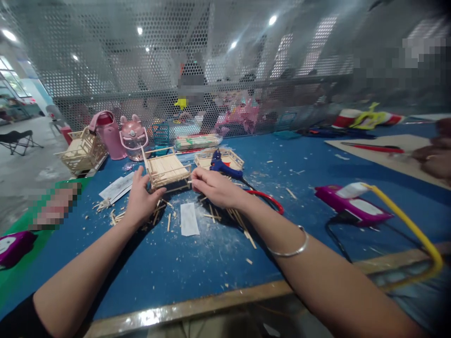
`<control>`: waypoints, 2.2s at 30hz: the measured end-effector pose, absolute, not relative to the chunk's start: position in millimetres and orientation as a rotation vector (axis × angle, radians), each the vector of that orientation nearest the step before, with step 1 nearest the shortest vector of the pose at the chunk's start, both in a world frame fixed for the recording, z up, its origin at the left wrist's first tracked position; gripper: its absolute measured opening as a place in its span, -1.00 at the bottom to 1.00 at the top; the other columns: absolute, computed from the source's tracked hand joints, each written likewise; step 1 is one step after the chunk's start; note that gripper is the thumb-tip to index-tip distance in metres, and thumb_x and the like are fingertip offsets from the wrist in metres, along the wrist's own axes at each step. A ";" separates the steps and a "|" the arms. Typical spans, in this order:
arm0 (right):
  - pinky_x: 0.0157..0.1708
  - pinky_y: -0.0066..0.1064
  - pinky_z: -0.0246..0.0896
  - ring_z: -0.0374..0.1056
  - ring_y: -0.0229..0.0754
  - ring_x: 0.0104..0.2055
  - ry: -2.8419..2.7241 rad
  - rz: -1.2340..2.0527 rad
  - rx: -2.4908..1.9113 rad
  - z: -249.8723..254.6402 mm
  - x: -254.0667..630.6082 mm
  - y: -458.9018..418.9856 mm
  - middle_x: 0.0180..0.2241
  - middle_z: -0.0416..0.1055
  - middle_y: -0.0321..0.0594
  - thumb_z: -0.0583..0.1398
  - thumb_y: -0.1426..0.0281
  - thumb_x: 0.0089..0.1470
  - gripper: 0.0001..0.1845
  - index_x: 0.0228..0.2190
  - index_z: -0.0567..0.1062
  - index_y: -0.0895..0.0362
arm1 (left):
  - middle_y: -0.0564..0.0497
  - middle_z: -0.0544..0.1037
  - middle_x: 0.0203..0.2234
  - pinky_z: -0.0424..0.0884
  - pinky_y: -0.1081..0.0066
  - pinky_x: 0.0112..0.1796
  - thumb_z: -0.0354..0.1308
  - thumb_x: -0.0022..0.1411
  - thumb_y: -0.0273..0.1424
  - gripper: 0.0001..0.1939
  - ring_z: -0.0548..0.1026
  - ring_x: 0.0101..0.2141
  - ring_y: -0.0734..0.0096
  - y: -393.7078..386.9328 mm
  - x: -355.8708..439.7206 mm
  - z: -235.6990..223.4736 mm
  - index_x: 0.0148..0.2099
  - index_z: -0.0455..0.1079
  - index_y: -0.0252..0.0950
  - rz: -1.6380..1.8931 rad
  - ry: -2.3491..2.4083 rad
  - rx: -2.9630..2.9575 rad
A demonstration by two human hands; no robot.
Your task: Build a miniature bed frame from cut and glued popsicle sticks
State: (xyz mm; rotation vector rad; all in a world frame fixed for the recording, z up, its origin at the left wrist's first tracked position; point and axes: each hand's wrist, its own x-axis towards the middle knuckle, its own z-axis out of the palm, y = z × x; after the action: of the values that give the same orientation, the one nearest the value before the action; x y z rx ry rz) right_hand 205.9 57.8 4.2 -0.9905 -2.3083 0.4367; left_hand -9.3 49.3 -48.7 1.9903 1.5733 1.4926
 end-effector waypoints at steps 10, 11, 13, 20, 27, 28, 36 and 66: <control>-0.55 -0.40 0.05 0.33 -0.20 -0.54 -2.852 -0.048 -1.171 2.9 192.1 38.3 -0.56 0.47 -0.18 0.05 0.34 0.11 -0.68 -0.58 0.47 0.10 | -0.07 0.52 -0.35 0.34 0.24 -0.24 0.07 0.12 -0.42 -0.79 0.43 -0.29 0.22 -2.9 14.8 -41.0 -0.17 0.41 -0.23 1.109 1.431 2.414; -0.53 -0.39 0.09 0.37 -0.16 -0.51 -2.898 -0.119 -1.207 -1.1 187.8 34.1 -0.53 0.50 -0.13 0.05 0.35 0.11 -0.71 -0.54 0.50 0.12 | -0.09 0.54 -0.31 0.33 0.23 -0.23 0.09 0.11 -0.40 -0.68 0.42 -0.27 0.19 -1.9 17.5 -44.1 -0.04 0.37 -0.23 1.015 1.420 2.436; -0.50 -0.37 0.13 0.42 -0.11 -0.46 -2.947 -0.243 -1.263 -11.7 180.7 26.8 -0.50 0.51 -0.05 0.05 0.42 0.08 -0.75 -0.45 0.52 0.17 | -0.11 0.54 -0.21 0.31 0.20 -0.18 0.10 0.10 -0.38 -0.39 0.39 -0.19 0.13 2.0 21.0 -48.2 0.21 0.10 -0.26 0.848 1.420 2.438; -0.43 -0.36 0.14 0.42 -0.08 -0.33 -3.031 -0.265 -1.065 -31.0 188.3 21.0 -0.38 0.50 -0.08 -0.01 0.47 0.12 -0.75 -0.29 0.45 0.22 | -0.18 0.50 -0.16 0.29 0.21 -0.15 0.08 0.10 -0.23 -0.11 0.40 -0.14 0.10 3.8 19.9 -35.4 0.33 -0.32 -0.33 0.343 1.552 2.441; -0.45 -0.41 0.06 0.39 -0.15 -0.37 -3.058 -0.218 -1.108 -24.5 183.3 30.9 -0.36 0.50 -0.07 0.00 0.41 0.13 -0.74 -0.29 0.45 0.23 | -0.23 0.46 -0.16 0.29 0.19 -0.16 0.05 0.11 -0.18 -0.12 0.41 -0.14 0.06 1.9 21.3 -33.9 0.33 -0.32 -0.34 0.224 1.623 2.440; -0.46 -0.41 0.05 0.39 -0.15 -0.38 -3.079 -0.222 -1.094 -24.2 182.5 31.8 -0.38 0.50 -0.07 0.01 0.42 0.11 -0.75 -0.30 0.45 0.23 | -0.24 0.45 -0.16 0.29 0.19 -0.16 0.05 0.10 -0.18 -0.12 0.41 -0.13 0.06 2.0 21.4 -33.8 0.33 -0.31 -0.34 0.218 1.628 2.439; -0.50 -0.40 0.01 0.39 -0.16 -0.41 -3.125 -0.228 -1.103 -23.7 181.4 29.1 -0.39 0.50 -0.08 0.01 0.41 0.10 -0.76 -0.33 0.45 0.22 | -0.27 0.47 -0.15 0.30 0.18 -0.16 0.02 0.13 -0.18 -0.14 0.41 -0.13 0.04 2.0 21.1 -31.2 0.32 -0.30 -0.40 0.195 1.610 2.471; -0.49 -0.39 0.05 0.42 -0.11 -0.39 -3.084 -0.260 -1.262 -20.0 183.0 23.8 -0.40 0.51 -0.09 -0.01 0.41 0.10 -0.74 -0.36 0.46 0.19 | -0.26 0.49 -0.12 0.31 0.14 -0.15 0.04 0.11 -0.26 -0.17 0.38 -0.06 -0.01 1.2 22.6 -25.5 0.31 -0.25 -0.41 0.198 1.569 2.463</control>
State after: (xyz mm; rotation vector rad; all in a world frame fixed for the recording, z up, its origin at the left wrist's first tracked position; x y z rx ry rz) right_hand 183.0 23.8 -20.0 -1.2624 -3.0836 -0.2599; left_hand 22.6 1.2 -25.5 2.4625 1.5689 0.1978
